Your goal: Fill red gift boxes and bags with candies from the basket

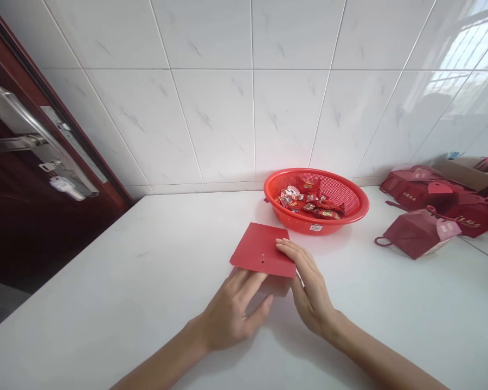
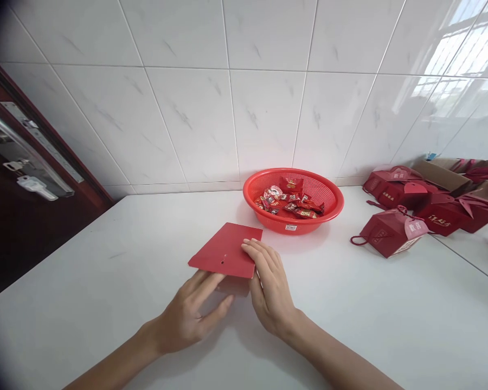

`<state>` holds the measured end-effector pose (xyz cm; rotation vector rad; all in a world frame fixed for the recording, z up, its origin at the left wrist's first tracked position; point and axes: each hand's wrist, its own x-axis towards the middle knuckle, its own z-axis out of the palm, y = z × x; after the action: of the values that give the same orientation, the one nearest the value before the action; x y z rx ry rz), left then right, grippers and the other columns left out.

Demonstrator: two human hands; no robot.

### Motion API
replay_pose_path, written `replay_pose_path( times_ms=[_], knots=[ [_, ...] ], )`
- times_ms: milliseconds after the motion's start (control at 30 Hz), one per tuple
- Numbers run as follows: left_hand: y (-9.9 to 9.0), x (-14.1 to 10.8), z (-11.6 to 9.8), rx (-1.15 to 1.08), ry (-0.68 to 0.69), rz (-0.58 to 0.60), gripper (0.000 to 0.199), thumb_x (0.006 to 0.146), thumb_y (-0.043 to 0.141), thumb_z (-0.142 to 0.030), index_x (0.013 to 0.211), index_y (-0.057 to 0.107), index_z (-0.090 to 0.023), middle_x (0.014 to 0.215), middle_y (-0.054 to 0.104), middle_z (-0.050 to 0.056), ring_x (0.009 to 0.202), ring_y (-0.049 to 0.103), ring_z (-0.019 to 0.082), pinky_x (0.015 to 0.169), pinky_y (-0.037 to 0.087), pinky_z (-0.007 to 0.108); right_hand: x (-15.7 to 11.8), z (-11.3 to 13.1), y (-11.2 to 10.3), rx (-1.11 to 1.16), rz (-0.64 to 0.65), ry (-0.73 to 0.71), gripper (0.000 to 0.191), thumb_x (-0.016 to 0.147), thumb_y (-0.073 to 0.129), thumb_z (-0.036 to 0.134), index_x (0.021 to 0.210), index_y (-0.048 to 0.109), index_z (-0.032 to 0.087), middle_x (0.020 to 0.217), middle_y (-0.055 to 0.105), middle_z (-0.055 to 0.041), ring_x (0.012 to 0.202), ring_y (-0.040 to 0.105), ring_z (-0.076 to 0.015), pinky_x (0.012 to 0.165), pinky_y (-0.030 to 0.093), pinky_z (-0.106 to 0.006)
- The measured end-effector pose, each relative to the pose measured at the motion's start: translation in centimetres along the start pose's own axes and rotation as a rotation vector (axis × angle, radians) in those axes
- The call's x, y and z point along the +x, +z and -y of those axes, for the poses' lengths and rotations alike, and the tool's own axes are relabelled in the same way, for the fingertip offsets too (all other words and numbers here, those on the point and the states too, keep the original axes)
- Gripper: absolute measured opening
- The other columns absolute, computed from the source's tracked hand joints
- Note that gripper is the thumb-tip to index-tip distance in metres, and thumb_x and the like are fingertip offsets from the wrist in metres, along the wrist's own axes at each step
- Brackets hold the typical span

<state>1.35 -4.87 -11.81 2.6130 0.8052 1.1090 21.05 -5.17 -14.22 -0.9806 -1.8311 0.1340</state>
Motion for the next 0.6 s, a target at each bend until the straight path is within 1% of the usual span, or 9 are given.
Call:
replay_pose_path(
  times_ms=[67,133,233,300,367,467,600],
  knots=[
    [-0.4,0.2,0.0,-0.026,0.020,-0.094,0.047,0.096,0.051,-0.009,0.141,0.051,-0.020,0.122,0.068,0.012,0.104,0.068,0.020,0.087,0.060,0.031,0.3,-0.2,-0.4,0.004,-0.012,-0.007,0.052,0.096,0.039,0.005,0.141,0.047,0.029,0.137,0.064,-0.0064,0.130,0.056,-0.0221,0.106,0.048,-0.044],
    [-0.8,0.4,0.0,-0.015,0.074,-0.200,0.045,0.094,0.052,-0.002,0.135,0.057,-0.019,0.116,0.069,0.009,0.100,0.069,0.018,0.084,0.059,0.028,0.6,-0.4,-0.8,0.013,-0.024,-0.011,0.048,0.096,0.039,0.005,0.137,0.051,0.028,0.132,0.066,-0.0060,0.124,0.059,-0.0227,0.103,0.048,-0.044],
    [-1.1,0.6,0.0,0.031,0.174,-0.306,0.043,0.089,0.055,0.005,0.127,0.064,-0.015,0.106,0.071,0.008,0.092,0.068,0.017,0.076,0.058,0.028,1.1,-0.5,-1.4,0.026,-0.042,0.006,0.039,0.099,0.038,0.010,0.130,0.055,0.027,0.124,0.070,-0.0047,0.113,0.064,-0.0219,0.099,0.048,-0.043],
    [-1.3,0.6,-0.1,0.060,0.211,-0.335,0.041,0.089,0.055,0.006,0.124,0.065,-0.013,0.105,0.072,0.010,0.090,0.068,0.018,0.072,0.058,0.030,1.4,-0.5,-1.9,0.019,-0.054,0.010,0.035,0.101,0.037,0.012,0.125,0.058,0.027,0.120,0.072,-0.0035,0.107,0.066,-0.0206,0.101,0.046,-0.042],
    [-1.5,0.5,-0.4,0.089,0.216,-0.360,0.040,0.089,0.056,0.005,0.123,0.066,-0.013,0.111,0.073,0.012,0.086,0.068,0.018,0.067,0.057,0.030,1.7,-0.2,-2.3,0.010,-0.058,-0.006,0.035,0.101,0.036,0.011,0.122,0.059,0.026,0.115,0.073,-0.0028,0.103,0.067,-0.0198,0.103,0.044,-0.043],
    [-2.1,0.3,-1.1,0.125,0.203,-0.391,0.039,0.087,0.058,0.004,0.121,0.068,-0.012,0.120,0.073,0.015,0.076,0.067,0.016,0.059,0.054,0.028,2.0,0.5,-2.9,0.021,-0.030,-0.028,0.036,0.100,0.034,0.009,0.118,0.061,0.026,0.106,0.075,-0.0020,0.094,0.068,-0.0193,0.099,0.044,-0.042],
    [-3.0,0.1,-2.0,0.164,0.183,-0.387,0.036,0.086,0.060,0.002,0.116,0.070,-0.016,0.120,0.075,0.011,0.072,0.068,0.015,0.057,0.056,0.027,2.2,1.4,-3.4,0.066,0.005,-0.024,0.032,0.099,0.034,0.009,0.110,0.060,0.026,0.093,0.075,0.0007,0.081,0.068,-0.0186,0.100,0.043,-0.043]
  ],
)
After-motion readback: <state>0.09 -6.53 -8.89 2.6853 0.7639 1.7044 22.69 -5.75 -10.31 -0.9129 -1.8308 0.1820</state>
